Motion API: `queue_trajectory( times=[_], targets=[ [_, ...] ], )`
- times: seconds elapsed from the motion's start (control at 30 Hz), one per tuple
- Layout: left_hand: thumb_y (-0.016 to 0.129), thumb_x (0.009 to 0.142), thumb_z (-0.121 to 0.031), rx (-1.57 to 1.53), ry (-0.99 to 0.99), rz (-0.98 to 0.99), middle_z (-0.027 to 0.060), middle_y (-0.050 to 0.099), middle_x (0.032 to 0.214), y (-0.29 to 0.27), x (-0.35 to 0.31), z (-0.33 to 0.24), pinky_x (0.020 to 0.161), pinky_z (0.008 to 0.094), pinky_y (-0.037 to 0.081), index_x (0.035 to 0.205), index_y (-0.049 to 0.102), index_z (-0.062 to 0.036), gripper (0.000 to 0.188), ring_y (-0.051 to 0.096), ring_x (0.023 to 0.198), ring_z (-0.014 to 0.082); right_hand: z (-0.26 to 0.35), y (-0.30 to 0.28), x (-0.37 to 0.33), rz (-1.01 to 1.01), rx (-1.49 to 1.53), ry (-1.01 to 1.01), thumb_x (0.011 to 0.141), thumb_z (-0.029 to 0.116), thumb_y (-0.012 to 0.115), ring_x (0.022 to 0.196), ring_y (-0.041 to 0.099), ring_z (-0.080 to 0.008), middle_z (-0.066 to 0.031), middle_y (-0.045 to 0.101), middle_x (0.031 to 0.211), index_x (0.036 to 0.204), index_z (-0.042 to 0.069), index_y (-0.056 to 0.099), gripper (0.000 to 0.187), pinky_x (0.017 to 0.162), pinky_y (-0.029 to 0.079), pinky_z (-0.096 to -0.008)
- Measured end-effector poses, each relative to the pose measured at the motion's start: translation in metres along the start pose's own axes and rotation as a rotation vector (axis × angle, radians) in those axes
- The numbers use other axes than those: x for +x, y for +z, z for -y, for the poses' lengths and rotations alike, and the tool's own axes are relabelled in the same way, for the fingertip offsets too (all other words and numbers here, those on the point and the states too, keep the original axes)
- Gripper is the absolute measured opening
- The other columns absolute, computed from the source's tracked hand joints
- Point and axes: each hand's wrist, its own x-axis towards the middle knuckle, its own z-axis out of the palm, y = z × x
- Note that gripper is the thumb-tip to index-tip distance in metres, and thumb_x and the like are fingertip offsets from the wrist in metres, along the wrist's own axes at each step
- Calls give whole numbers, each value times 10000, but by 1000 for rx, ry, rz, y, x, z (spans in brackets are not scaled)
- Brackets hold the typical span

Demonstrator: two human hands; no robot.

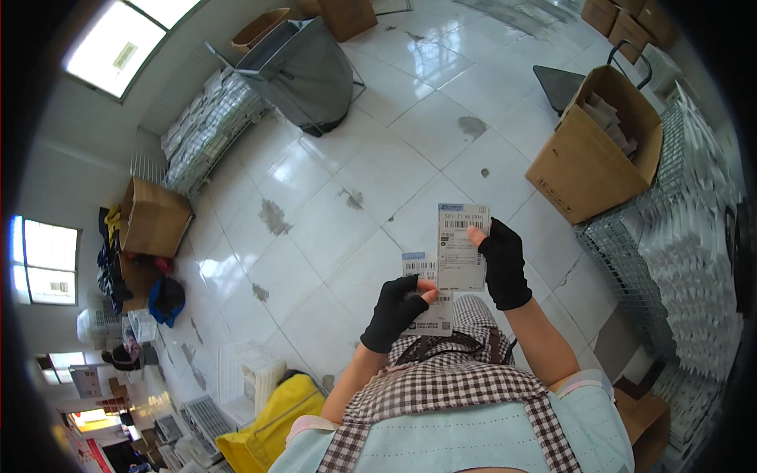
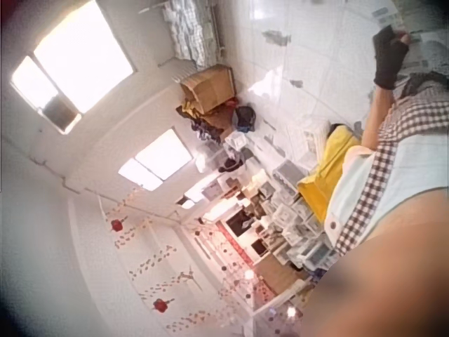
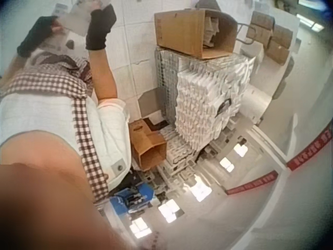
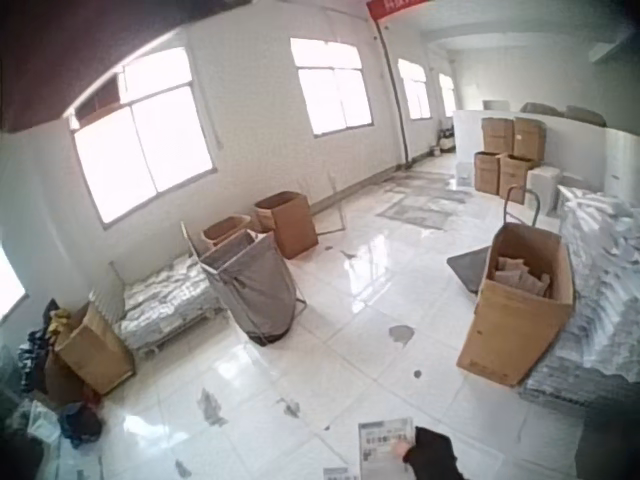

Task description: Sort and move packages from a large bin to a processing area.

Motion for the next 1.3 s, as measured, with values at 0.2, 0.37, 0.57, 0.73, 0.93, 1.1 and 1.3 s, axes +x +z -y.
queue_trajectory(
  times=[0.2, 0.37, 0.57, 0.73, 0.93, 1.1, 1.3],
  targets=[
    [640, 752, -139, 68, 1, 83, 6, 587, 720, -28, 135, -46, 588, 210, 405, 815, 629, -26, 130, 509, 659, 67, 18, -1, 127, -95, -55, 5, 816, 174, 562, 666, 529, -81, -24, 600, 745, 903, 1, 603, 198, 634, 432, -235],
    [625, 760, -144, 15, 2, 55, 2, 581, 721, -35, 250, -93, 598, 223, 402, 808, 622, -28, 126, 507, 672, 75, 49, -10, 253, -35, -2, 19, 816, 174, 561, 695, 536, -88, -32, 608, 780, 933, -2, 604, 215, 648, 430, -235],
    [624, 787, -177, -61, 23, -83, 1, 579, 727, -59, 349, -131, 618, 214, 403, 847, 630, -24, 164, 496, 682, 66, 67, 7, 385, 124, -49, 56, 814, 186, 555, 744, 551, -105, -49, 610, 807, 929, -9, 601, 231, 687, 436, -255],
    [622, 785, -175, -122, -16, -221, -2, 580, 732, -102, 444, -150, 622, 218, 402, 855, 628, -21, 169, 490, 681, 61, 63, 27, 516, 173, -97, 78, 832, 151, 542, 731, 542, -92, -29, 595, 802, 911, 12, 592, 168, 659, 446, -240],
    [629, 762, -139, -270, 46, -508, -12, 581, 716, -185, 563, -165, 635, 216, 402, 806, 623, -21, 126, 498, 683, 64, 70, 61, 681, 177, -182, 250, 832, 164, 549, 717, 559, -97, -26, 580, 823, 963, 23, 550, 192, 626, 465, -231],
    [609, 754, -126, -260, 73, -698, -3, 586, 717, -241, 630, -227, 644, 220, 403, 787, 617, -10, 121, 506, 689, 72, 88, 93, 811, 369, -336, 213, 818, 177, 556, 726, 559, -97, -26, 582, 803, 925, 37, 560, 176, 629, 459, -237],
    [605, 754, -115, -333, 25, -1109, 8, 590, 718, -268, 667, -221, 648, 224, 406, 785, 614, 2, 121, 515, 692, 78, 47, 165, 1007, 733, -886, -123, 740, 212, 629, 700, 579, -142, -64, 595, 790, 941, 28, 562, 281, 637, 461, -262]
  ],
)
